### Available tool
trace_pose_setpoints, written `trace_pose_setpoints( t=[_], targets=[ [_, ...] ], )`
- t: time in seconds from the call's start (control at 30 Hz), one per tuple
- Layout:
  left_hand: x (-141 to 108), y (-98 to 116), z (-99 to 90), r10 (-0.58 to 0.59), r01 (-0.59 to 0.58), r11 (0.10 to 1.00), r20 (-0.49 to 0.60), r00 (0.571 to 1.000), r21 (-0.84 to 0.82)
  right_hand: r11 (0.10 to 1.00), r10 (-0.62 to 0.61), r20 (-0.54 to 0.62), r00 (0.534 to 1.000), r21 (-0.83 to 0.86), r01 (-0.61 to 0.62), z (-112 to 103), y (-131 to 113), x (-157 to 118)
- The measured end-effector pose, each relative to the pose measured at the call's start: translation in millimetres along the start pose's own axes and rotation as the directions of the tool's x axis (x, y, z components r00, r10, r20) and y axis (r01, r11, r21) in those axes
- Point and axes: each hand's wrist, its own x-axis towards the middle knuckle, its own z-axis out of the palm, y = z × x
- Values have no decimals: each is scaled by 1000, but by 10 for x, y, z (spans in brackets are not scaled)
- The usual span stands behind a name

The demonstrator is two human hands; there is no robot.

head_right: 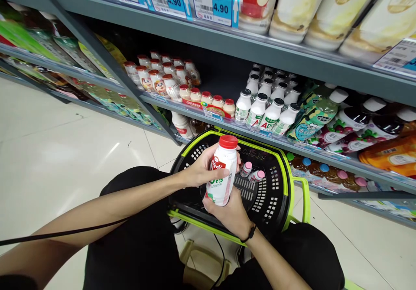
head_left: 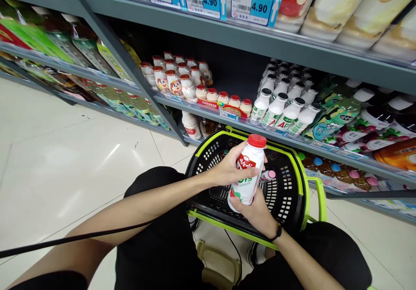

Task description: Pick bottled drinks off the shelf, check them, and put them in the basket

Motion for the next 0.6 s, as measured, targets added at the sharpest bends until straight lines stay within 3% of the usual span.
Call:
trace_pose_setpoints(
  t=[0.6],
  targets=[
    [-12,-17,-16,0,0,1000,11,1000,-17,1000,-7,-1,1000,-7,7,-18,28,-12]
  ],
)
